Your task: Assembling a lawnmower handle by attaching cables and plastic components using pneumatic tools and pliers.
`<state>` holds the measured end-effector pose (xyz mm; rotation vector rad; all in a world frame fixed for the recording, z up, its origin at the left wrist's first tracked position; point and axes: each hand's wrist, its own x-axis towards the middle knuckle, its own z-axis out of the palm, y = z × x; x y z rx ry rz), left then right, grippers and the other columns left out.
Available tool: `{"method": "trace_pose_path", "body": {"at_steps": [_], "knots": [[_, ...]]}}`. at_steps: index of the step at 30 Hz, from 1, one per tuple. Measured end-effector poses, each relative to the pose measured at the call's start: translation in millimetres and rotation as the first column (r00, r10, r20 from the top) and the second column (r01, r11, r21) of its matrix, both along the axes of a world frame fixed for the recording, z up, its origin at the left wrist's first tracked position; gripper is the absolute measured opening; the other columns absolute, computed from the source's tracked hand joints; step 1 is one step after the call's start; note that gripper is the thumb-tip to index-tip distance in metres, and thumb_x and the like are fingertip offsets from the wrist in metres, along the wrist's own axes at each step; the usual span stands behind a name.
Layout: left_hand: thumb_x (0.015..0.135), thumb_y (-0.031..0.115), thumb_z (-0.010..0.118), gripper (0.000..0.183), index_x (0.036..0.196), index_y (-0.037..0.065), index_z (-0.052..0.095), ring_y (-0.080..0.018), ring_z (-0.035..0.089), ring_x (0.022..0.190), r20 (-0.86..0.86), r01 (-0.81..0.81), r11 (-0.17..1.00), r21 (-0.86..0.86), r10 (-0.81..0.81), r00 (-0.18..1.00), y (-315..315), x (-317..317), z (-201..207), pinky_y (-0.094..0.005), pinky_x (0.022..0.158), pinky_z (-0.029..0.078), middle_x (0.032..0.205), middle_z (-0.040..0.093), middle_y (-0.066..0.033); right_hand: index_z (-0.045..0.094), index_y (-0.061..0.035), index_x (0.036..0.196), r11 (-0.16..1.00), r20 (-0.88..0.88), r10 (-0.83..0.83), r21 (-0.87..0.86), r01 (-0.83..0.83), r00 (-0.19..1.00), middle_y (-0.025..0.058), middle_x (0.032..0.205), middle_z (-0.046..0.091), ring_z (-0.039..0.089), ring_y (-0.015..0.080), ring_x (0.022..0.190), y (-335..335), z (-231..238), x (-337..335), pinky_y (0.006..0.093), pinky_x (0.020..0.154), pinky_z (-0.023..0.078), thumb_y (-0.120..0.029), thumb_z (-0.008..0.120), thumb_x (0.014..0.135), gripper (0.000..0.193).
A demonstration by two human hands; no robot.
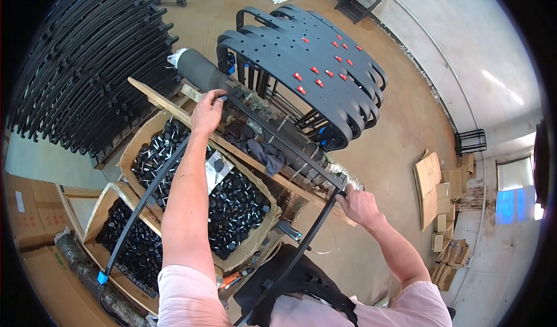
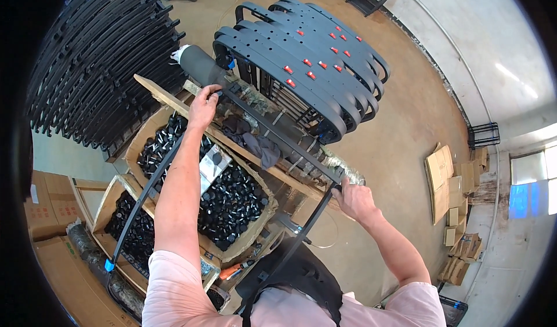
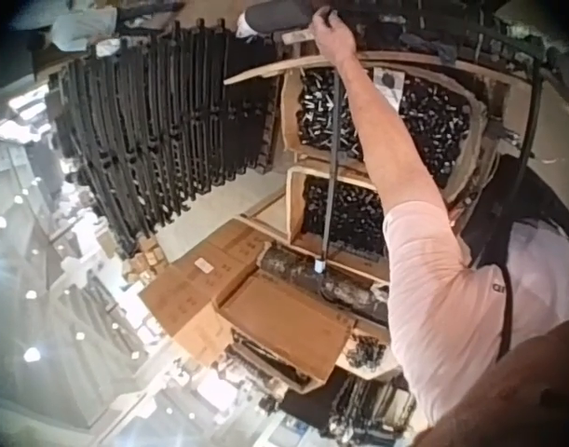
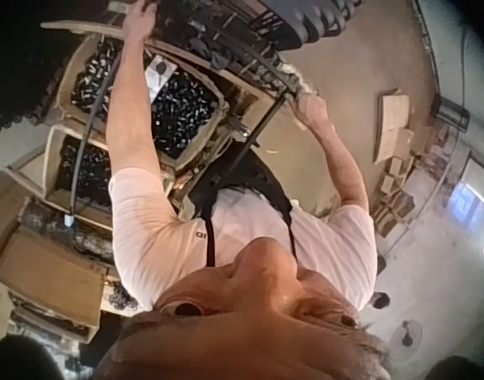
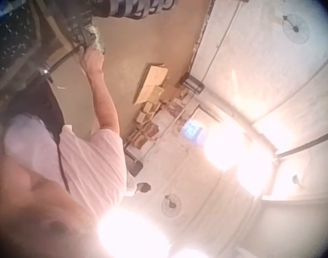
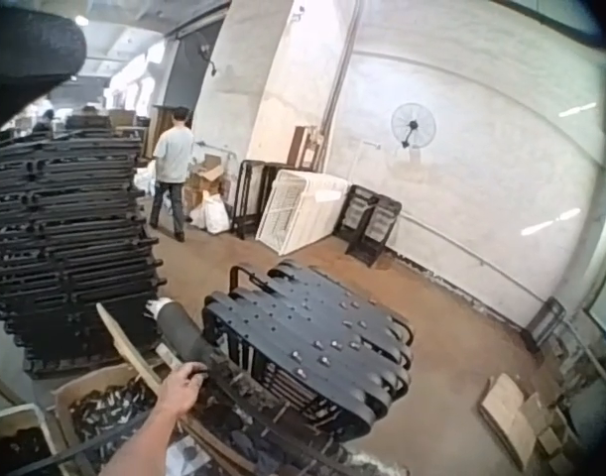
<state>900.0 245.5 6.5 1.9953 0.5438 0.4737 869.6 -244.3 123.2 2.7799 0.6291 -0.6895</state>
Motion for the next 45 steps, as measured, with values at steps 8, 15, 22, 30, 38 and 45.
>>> {"method": "trace_pose_path", "body": {"at_steps": [8,15,22,30,38,45], "knots": [[0.096,0.025,0.073,0.031,0.126,0.018,0.071,-0.0235,0.069,0.106,-0.004,-0.012,0.999,0.044,0.012,1.0,-7.5,-1.5,9.5,-0.037,0.096,0.053,0.118,0.069,-0.0084,0.067,-0.0018,0.111,0.978,-0.037,0.15,-0.139,-0.154,0.988,0.0198,0.091,0.075,0.075,0.0366,0.089,11.2,26.3,1.1,0.0492,0.075,0.06,-0.048,0.069,0.093,0.05],[0.1,0.018,0.065,0.028,0.127,0.016,0.071,-0.0228,0.069,0.109,0.017,0.043,0.985,-0.168,-0.04,0.999,-2.2,-1.9,-0.8,-0.0356,0.099,0.052,0.12,0.072,-0.0071,0.067,-0.0045,0.109,0.888,-0.198,0.158,-0.401,-0.227,0.967,0.015,0.094,0.076,0.075,0.0331,0.096,5.9,15.9,2.1,0.0468,0.079,0.06,-0.025,0.067,0.09,0.028],[0.104,0.022,0.055,0.029,0.127,0.028,0.073,-0.0276,0.061,0.127,0.021,0.019,0.989,0.146,-0.022,1.0,-3.9,2.6,-10.9,-0.0391,0.106,0.048,0.132,0.066,-0.0027,0.068,-0.0038,0.106,0.871,-0.151,0.233,-0.406,-0.275,0.961,0.0146,0.09,0.075,0.075,0.0335,0.084,-4.5,8.7,2.6,0.0468,0.071,0.06,-0.015,0.062,0.089,0.02],[0.099,0.041,0.065,0.036,0.129,0.022,0.069,-0.0273,0.068,0.118,-0.152,-0.019,1.0,-0.014,0.016,0.988,-19.5,2.6,17.4,-0.0408,0.104,0.05,0.13,0.07,-0.0056,0.064,-0.0037,0.109,0.947,0.032,0.293,-0.149,-0.285,0.956,0.0139,0.093,0.075,0.075,0.0305,0.089,0.1,13.2,-4.8,0.0466,0.071,0.059,-0.018,0.059,0.092,0.022],[0.098,0.029,0.069,0.035,0.133,0.024,0.069,-0.0273,0.067,0.116,-0.028,0.004,0.989,0.146,0.001,1.0,-11.6,2.0,7.5,-0.0381,0.102,0.051,0.134,0.066,-0.0083,0.062,0.0006,0.11,0.932,0.087,0.353,-0.122,-0.342,0.932,0.0171,0.092,0.073,0.074,0.0356,0.089,-1.1,-3.2,3.1,0.0484,0.073,0.059,-0.032,0.064,0.096,0.036],[0.093,0.043,0.071,0.058,0.146,0.026,0.056,-0.0342,0.066,0.121,-0.079,-0.004,0.992,0.126,0.014,0.997,2.7,-12.8,4.9,-0.0462,0.102,0.052,0.131,0.071,-0.0101,0.065,0.003,0.102,0.984,0.05,0.17,-0.061,-0.167,0.984,0.021,0.084,0.074,0.074,0.0393,0.082,25.9,0.6,-0.5,0.0497,0.073,0.059,-0.036,0.063,0.098,0.04]]}}
